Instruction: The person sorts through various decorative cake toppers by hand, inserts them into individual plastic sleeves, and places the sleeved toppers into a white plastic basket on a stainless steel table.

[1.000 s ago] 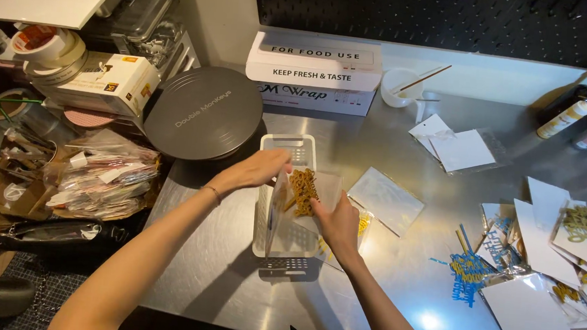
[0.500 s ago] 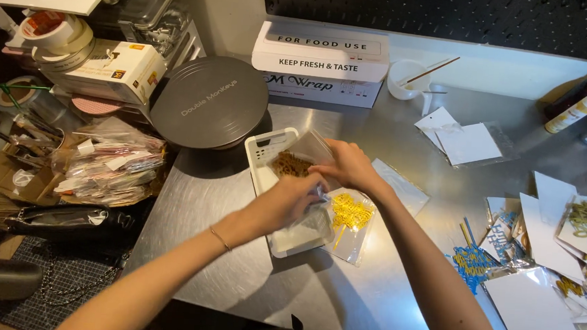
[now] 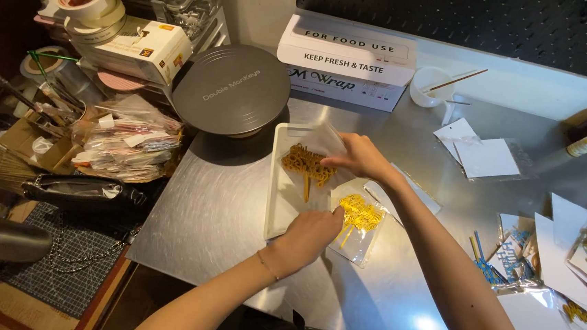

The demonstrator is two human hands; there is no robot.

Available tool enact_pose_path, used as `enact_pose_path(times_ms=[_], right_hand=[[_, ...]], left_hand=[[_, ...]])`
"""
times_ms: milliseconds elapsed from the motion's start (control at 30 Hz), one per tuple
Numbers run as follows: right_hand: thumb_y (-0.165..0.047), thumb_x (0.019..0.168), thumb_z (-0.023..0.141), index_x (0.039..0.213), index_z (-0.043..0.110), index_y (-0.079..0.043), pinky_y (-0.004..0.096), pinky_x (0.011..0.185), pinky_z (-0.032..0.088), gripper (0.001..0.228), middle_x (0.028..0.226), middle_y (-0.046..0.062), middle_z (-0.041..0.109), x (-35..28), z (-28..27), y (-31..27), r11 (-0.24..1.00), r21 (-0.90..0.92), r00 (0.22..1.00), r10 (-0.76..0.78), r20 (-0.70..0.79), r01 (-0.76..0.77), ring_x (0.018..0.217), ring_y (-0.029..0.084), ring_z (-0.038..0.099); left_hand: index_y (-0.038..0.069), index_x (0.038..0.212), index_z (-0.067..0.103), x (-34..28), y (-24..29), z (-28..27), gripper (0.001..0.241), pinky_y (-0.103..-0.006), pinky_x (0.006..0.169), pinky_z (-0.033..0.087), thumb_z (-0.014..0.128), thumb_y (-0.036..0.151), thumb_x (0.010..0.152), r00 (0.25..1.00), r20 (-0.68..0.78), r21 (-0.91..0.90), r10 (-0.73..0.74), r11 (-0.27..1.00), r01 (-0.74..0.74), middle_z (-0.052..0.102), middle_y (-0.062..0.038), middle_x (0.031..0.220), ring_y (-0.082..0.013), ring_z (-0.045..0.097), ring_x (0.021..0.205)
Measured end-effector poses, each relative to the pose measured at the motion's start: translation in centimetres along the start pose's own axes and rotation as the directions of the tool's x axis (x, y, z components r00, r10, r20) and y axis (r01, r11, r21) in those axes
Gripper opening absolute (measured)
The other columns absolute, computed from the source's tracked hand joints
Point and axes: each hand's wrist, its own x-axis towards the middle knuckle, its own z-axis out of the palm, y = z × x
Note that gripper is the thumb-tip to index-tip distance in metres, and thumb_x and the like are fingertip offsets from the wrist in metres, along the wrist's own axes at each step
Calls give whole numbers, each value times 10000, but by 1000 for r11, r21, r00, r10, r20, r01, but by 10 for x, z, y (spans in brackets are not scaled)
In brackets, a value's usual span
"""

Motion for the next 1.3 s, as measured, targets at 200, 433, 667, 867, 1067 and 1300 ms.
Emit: enact_pose_path(times_ms=[200,433,667,867,1067,1300], right_hand=[[-519,730,868,1094,717,-220,516,914,555,494,1024,117,772,20,-1,-2,975,-222,996,33,87,-13,1093,375,702],[-427,766,869,1098,721,-77,504,847,584,504,1018,194,757,51,-14,-28,945,-325,981,44,188,20,1009,386,727],[-410,666,930,1105,696,-25,551,802,584,629,1008,219,713,52,-13,-50,838,-537,971,34,236,101,970,425,724],[-371,668,907,1208,650,-6,548,903,566,700,1147,250,702,57,15,-45,923,-359,929,7,371,136,1107,435,684],[-385,725,851,1282,615,-18,552,945,554,708,1166,256,697,39,34,-21,943,-332,969,68,237,15,1147,438,669],[-331,914,650,1344,488,-142,592,955,543,497,1135,284,681,5,79,10,933,-352,964,19,266,79,1126,493,663]], left_hand=[[-88,1041,614,-9,-43,-59,388,-577,823,559,650,291,966,977,211,-455,-28,882,124,731,-345,937,-520,710,965],[-17,1196,660,-25,-55,-73,494,-573,922,546,536,428,1021,949,235,-499,-208,813,302,737,-288,1090,-488,686,1078],[99,1203,670,-36,-57,-50,251,-524,863,580,609,177,972,974,192,-413,-117,891,188,765,-168,1075,-410,723,1020],[180,1138,687,-51,-35,-41,365,-374,825,557,586,-36,862,999,15,8,31,999,-31,753,-24,1001,-250,709,960],[172,1147,628,-68,-46,-22,397,-367,968,442,688,1,793,991,-116,130,62,990,-47,697,7,958,-195,660,961],[159,1150,628,-79,-62,14,358,-381,1022,438,783,176,828,956,-271,182,109,982,-60,669,-8,981,-177,629,975]])
